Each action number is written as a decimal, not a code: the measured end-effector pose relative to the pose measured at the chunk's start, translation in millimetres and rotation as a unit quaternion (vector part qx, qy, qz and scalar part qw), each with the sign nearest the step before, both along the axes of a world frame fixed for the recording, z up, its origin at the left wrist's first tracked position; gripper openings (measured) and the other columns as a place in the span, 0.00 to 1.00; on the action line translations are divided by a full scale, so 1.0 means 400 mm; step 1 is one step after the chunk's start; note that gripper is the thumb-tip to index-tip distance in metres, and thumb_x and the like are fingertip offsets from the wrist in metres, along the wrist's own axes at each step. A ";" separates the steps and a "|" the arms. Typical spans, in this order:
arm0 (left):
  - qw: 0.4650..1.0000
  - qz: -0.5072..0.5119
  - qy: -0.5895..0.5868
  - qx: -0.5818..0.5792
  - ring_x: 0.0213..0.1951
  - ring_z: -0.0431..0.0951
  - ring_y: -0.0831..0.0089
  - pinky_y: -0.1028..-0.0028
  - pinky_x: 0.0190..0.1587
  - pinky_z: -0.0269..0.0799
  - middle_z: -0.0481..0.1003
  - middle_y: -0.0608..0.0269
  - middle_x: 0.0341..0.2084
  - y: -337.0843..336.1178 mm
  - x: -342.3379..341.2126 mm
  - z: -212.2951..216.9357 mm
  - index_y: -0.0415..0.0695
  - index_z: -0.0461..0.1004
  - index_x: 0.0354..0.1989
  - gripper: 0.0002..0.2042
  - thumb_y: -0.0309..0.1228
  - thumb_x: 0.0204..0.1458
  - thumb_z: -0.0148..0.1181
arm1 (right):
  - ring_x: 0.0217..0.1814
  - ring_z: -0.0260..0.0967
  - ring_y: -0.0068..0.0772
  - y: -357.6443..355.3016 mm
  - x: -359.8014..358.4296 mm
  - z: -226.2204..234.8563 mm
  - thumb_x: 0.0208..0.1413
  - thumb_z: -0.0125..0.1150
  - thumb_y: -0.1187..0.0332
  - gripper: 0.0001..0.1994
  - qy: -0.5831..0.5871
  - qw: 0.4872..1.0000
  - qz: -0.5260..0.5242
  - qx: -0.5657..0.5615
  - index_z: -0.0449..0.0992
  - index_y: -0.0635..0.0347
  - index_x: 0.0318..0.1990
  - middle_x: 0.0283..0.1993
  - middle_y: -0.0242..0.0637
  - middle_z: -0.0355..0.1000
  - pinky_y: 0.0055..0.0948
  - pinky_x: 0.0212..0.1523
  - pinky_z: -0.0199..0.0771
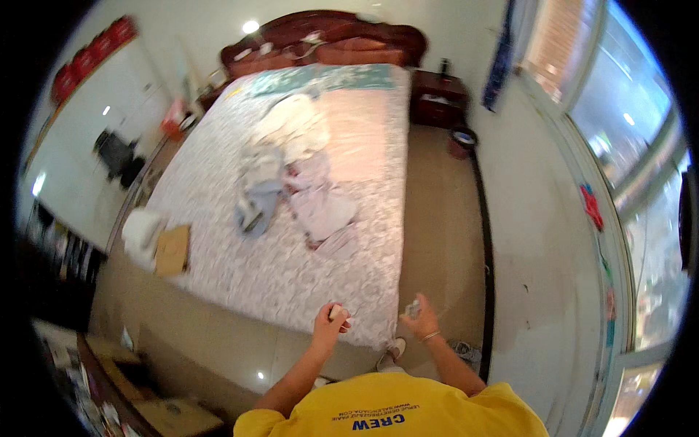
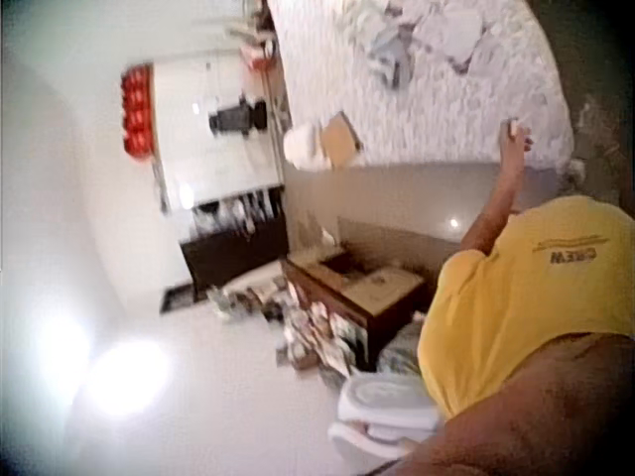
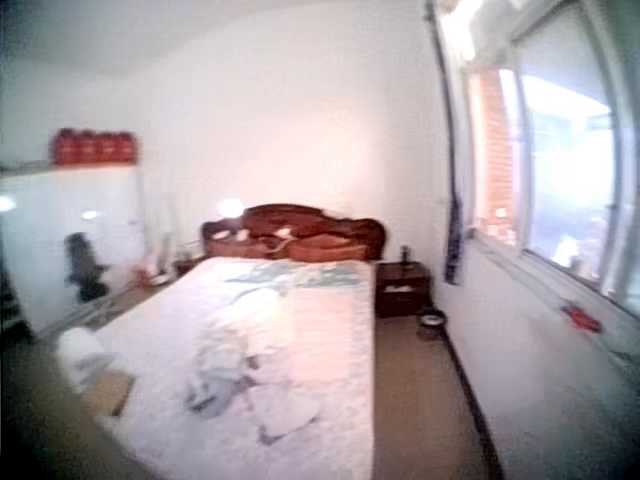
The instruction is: The person wipes down various cosmetic bottles, a power bank, and containers using a purple cloth on a desk, at one point spraying a bottle into the air away from the desk.
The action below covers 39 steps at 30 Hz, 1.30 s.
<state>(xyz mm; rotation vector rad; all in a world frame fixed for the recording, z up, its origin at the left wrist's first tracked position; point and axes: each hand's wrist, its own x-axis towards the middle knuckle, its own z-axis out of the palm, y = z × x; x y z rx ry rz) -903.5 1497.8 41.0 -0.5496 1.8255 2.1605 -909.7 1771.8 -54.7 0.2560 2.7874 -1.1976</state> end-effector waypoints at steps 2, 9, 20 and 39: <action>0.999 0.044 -0.006 0.009 0.27 0.74 0.78 0.77 0.28 0.70 0.74 0.63 0.32 -0.118 0.077 -0.015 0.40 0.66 0.50 0.16 0.31 0.55 0.56 | 0.51 0.68 0.47 -0.190 0.056 -0.013 0.41 0.70 0.60 0.40 0.001 0.993 0.116 -0.022 0.57 0.62 0.61 0.53 0.51 0.66 0.38 0.50 0.69; 0.965 0.251 0.069 0.008 0.27 0.74 0.76 0.75 0.29 0.71 0.75 0.61 0.33 -0.584 0.406 -0.046 0.43 0.66 0.49 0.13 0.32 0.57 0.53 | 0.51 0.66 0.44 -0.749 0.095 0.183 0.40 0.70 0.56 0.41 0.115 0.927 0.353 -0.047 0.58 0.59 0.62 0.52 0.48 0.66 0.35 0.51 0.68; 0.745 0.661 0.075 0.054 0.25 0.72 0.76 0.75 0.27 0.69 0.74 0.62 0.30 -0.950 0.904 -0.060 0.44 0.67 0.46 0.09 0.31 0.58 0.52 | 0.54 0.64 0.46 -1.624 0.119 0.517 0.39 0.69 0.58 0.35 0.278 0.792 0.466 -0.279 0.63 0.60 0.55 0.52 0.48 0.66 0.39 0.53 0.66; 0.746 0.663 0.060 -0.007 0.28 0.74 0.74 0.76 0.31 0.71 0.74 0.59 0.34 -1.659 0.574 0.024 0.43 0.65 0.50 0.14 0.31 0.58 0.53 | 0.44 0.64 0.39 -2.646 -0.170 0.462 0.39 0.68 0.62 0.34 0.214 0.777 0.523 -0.277 0.61 0.59 0.56 0.48 0.45 0.65 0.34 0.44 0.67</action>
